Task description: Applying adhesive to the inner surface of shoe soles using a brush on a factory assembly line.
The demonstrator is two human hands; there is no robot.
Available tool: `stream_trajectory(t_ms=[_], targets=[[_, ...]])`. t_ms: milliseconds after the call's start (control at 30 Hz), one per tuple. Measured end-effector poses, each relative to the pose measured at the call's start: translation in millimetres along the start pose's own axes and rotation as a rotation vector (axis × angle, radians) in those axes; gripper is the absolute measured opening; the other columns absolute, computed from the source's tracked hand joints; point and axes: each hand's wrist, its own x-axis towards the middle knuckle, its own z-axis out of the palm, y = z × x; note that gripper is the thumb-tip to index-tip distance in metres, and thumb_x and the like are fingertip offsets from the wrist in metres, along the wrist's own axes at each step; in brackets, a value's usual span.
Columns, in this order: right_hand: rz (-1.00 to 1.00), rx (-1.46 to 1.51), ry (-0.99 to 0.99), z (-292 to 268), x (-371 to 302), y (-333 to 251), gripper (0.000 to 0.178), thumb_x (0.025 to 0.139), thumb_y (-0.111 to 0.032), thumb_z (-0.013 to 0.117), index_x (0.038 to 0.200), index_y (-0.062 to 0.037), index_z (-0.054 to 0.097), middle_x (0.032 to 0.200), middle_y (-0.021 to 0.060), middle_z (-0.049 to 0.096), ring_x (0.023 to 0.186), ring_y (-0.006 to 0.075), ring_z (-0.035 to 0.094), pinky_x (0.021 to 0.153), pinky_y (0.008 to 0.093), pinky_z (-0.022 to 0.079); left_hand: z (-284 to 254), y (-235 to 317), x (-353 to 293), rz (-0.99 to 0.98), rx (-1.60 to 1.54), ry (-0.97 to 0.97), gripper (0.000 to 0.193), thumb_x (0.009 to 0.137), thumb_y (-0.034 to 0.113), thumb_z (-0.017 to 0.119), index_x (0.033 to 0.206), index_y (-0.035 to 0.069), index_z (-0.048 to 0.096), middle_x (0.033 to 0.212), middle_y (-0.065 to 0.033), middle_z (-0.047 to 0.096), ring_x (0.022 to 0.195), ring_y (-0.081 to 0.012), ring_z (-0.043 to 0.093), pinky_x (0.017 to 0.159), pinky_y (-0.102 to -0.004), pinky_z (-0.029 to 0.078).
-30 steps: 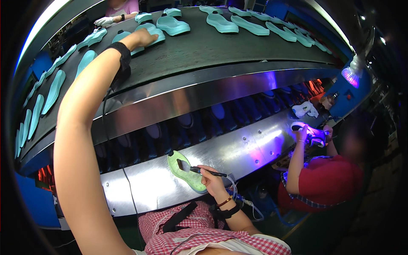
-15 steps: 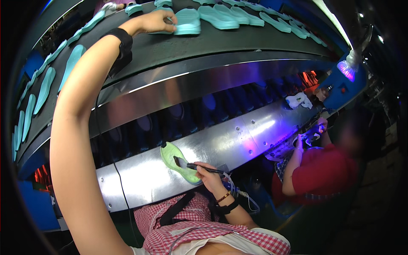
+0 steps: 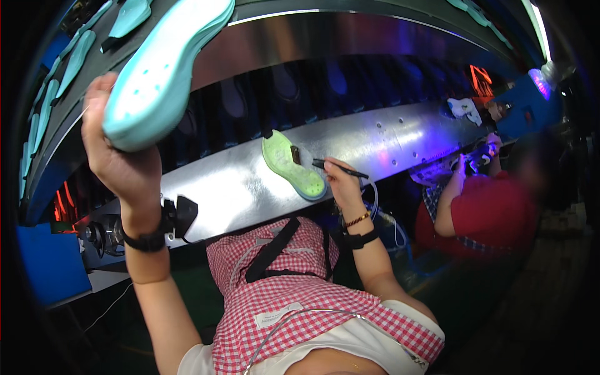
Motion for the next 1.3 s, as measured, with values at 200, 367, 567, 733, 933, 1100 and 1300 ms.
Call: stream_trajectory(t_ms=[200,367,567,733,933,1100,1300], targets=[[-0.042,0.03,-0.002,3.7,0.9,6.7,0.02,0.074,-0.004,0.063,0.092,0.0039,0.059,0.078,0.0047,0.059,0.071,0.01,0.052,0.061,0.0206,0.038,-68.4,1.6,-70.8,-0.67,-0.051,-0.374,0.071,0.072,0.037,0.058,0.123,-0.006,0.033,0.115,-0.0218,0.048,0.099,-0.0308,0.054,0.087,-0.0406,0.045],[-0.018,-0.029,-0.035,20.7,-4.9,-1.2,0.021,0.074,-0.004,0.063,0.093,0.0042,0.059,0.078,0.0043,0.059,0.069,0.0093,0.052,0.061,0.0196,0.039,-104.9,-45.4,-122.5,-1.09,-0.456,-0.543,0.088,0.069,0.052,0.06,0.13,-0.002,0.025,0.124,-0.0245,0.038,0.107,-0.0369,0.047,0.093,-0.0494,0.037],[-0.04,-0.07,-0.401,73.7,-29.7,-5.4,0.022,0.074,-0.001,0.063,0.094,0.0059,0.059,0.084,0.0084,0.061,0.074,0.0109,0.056,0.069,0.0201,0.044,-100.5,-99.7,-151.0,-0.958,-0.682,-0.213,0.095,0.07,0.078,0.02,0.131,0.005,0.028,0.123,-0.019,0.043,0.11,-0.0347,0.046,0.092,-0.048,0.037],[-0.108,-0.356,-0.507,119.6,-22.6,2.2,0.02,0.073,-0.002,0.065,0.091,0.004,0.062,0.082,0.0071,0.063,0.074,0.0097,0.059,0.067,0.019,0.047,-88.6,-102.0,-160.9,-0.978,-0.616,-0.038,0.085,0.075,0.073,0.015,0.125,0.007,0.036,0.108,-0.0196,0.052,0.095,-0.0352,0.054,0.083,-0.0502,0.043],[-0.558,-0.737,-0.643,140.2,-33.9,15.3,0.019,0.071,-0.006,0.066,0.09,-0.0008,0.065,0.077,0.006,0.062,0.07,0.0105,0.056,0.062,0.0215,0.044,-84.8,-105.7,-156.6,-0.884,-0.549,0.108,0.067,0.083,0.061,0.02,0.125,0.011,0.037,0.121,-0.0092,0.045,0.112,-0.0243,0.043,0.093,-0.0385,0.037],[-0.514,-1.116,-0.943,122.3,-68.0,-9.6,0.019,0.067,-0.008,0.068,0.085,-0.0045,0.067,0.071,0.0084,0.059,0.067,0.0163,0.056,0.059,0.0247,0.042,-106.2,-89.5,-135.0,-0.787,-0.303,0.217,0.072,0.082,0.063,0.017,0.119,0.007,0.044,0.104,-0.0133,0.055,0.092,-0.028,0.056,0.081,-0.0406,0.046],[-0.199,-0.638,-0.787,131.5,-59.4,-41.2,0.02,0.07,-0.005,0.066,0.09,-0.0013,0.064,0.08,0.0055,0.062,0.077,0.0099,0.057,0.067,0.0232,0.045,-96.3,-82.3,-143.9,-0.86,-0.459,-0.055,0.078,0.08,0.068,0.014,0.123,0.007,0.04,0.106,-0.0149,0.054,0.094,-0.0276,0.056,0.083,-0.0421,0.045]])
